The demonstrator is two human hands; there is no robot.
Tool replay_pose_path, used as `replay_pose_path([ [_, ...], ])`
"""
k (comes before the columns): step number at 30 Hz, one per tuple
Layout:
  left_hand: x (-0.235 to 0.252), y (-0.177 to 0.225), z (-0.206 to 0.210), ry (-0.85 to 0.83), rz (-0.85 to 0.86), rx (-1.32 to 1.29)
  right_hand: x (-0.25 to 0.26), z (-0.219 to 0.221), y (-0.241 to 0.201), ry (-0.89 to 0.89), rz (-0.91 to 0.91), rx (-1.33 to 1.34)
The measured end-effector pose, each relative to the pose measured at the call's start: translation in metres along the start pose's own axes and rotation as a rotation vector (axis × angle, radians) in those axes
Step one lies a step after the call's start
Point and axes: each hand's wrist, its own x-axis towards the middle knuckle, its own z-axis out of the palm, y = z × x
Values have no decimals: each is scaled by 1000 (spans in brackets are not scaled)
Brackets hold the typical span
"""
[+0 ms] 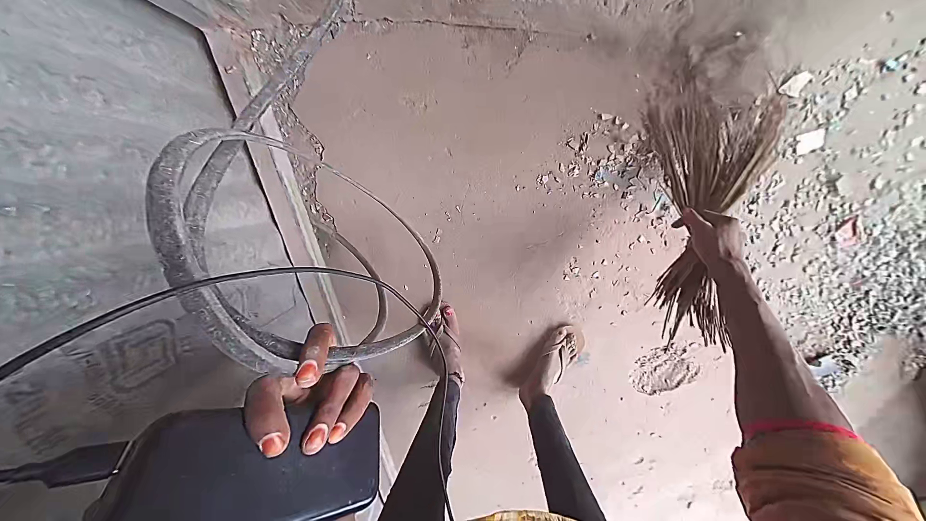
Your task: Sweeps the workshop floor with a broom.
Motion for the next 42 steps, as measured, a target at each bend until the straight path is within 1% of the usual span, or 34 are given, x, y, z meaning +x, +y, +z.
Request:
replay_pose_path([
  [2,-2,2,-7,0,-12,-14,-12,-16,27,116,45,83],
  [3,-2,3,-9,8,-24,-18,-31,-18,26,159,43,120],
  [5,-4,1,-17,5,-37,-26,-87,-10,1,182,-39,134],
  [6,-8,-2,-23,9,-39,-35,-122,2,-15,145,-98,104],
  [7,-15,-2,-34,-1,-47,-51,-154,25,-29,102,-184,67],
  [8,-22,0,-45,-15,-51,-65,-182,56,-44,30,-279,46],
  [9,-28,3,-52,-24,-39,-73,-208,87,-60,-117,-356,-9],
  [11,-36,10,-60,-58,11,-31,-240,137,-94,-579,-452,-199],
  [12,-32,9,-52,-45,54,4,-243,162,-104,-729,-530,-292],
  [13,-25,4,-37,-10,94,32,-239,182,-109,-824,-572,-360],
  [14,-17,-1,-22,33,118,45,-228,195,-106,-858,-565,-394],
  [15,-12,-4,-12,65,121,54,-212,200,-93,-840,-519,-397],
  [17,-5,-15,-6,94,143,64,-172,185,-44,-682,-358,-349],
  [18,-4,-18,-7,86,131,61,-155,169,-13,-558,-282,-313],
  [19,-3,-19,-10,69,77,40,-141,147,19,-431,-206,-276],
  [22,8,-25,-13,84,-42,-65,-109,69,99,-64,-26,-198],
  [24,11,-27,-14,103,-77,-109,-103,30,127,98,51,-159],
  [25,10,-28,-16,101,-79,-115,-107,17,128,137,78,-138],
  [26,9,-30,-18,98,-68,-118,-116,11,117,157,71,-97],
  [27,8,-31,-20,94,-62,-122,-132,13,100,162,16,-58],
  [29,10,-30,-26,71,-95,-135,-164,42,53,157,-244,29],
  [30,13,-29,-26,59,-115,-132,-178,65,22,98,-370,63],
  [31,18,-26,-23,47,-131,-119,-189,90,-13,-32,-456,68],
  [32,22,-25,-18,42,-139,-104,-195,112,-50,-218,-513,12],
  [33,26,-28,-14,38,-127,-88,-195,128,-89,-423,-555,-98],
  [34,30,-29,-10,25,-123,-68,-190,145,-126,-558,-626,-215],
  [35,34,-30,-6,22,-116,-42,-180,161,-158,-613,-693,-309],
  [36,37,-30,-3,23,-110,-20,-166,171,-182,-610,-722,-351],
  [37,39,-33,-1,29,-99,-10,-148,173,-196,-590,-695,-348],
  [38,39,-37,-1,39,-94,-11,-126,170,-198,-571,-605,-302],
  [39,40,-41,-3,40,-97,-16,-98,164,-187,-511,-503,-228],
  [40,40,-45,-7,46,-85,-27,-69,153,-164,-434,-415,-153],
  [41,38,-53,-9,82,-24,-30,-42,138,-133,-364,-335,-92],
  [42,35,-64,-7,174,97,-14,-21,117,-95,-297,-267,-48],
])
